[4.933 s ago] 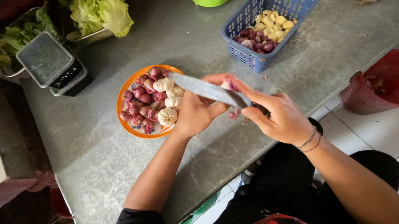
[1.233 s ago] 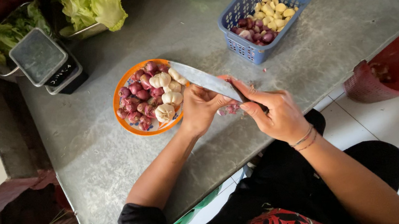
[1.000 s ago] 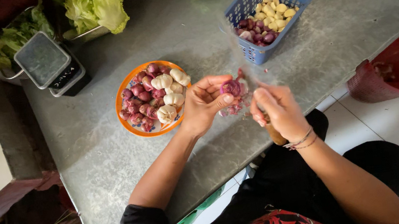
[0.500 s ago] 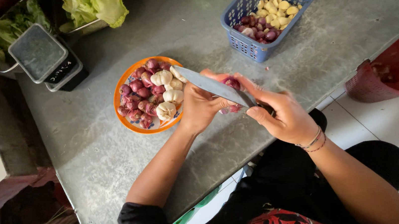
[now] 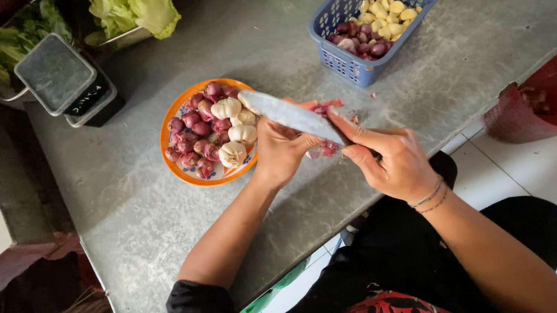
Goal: The person sits on a low stool and peels red onions using a knife. They pick up each onion from a plate, trim the ends, and remove the skin, placing the peeled onions into a blue basket.
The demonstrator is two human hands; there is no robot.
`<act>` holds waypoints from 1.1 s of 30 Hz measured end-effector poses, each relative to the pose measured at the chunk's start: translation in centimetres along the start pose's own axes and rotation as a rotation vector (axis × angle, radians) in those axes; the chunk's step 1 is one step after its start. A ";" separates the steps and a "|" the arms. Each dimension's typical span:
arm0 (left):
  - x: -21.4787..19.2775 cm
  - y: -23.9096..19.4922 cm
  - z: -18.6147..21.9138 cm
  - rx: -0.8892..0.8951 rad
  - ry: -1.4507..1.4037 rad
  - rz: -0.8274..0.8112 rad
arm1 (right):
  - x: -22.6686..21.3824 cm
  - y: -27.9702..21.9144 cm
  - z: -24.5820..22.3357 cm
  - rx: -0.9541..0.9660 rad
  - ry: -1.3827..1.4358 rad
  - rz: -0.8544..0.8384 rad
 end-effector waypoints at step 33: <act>3.3 19.4 -1.2 -0.033 1.678 -0.152 | 0.9 -8.4 7.5 0.627 0.933 0.063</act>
Point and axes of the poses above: each hand's wrist, its own y-axis towards the middle knuckle, its own x-axis out of the palm, z = x × y, the point moved 5 cm from there along y, towards the middle knuckle, and after that the axes turned 15 degrees about -y, right-handed, at the moved point
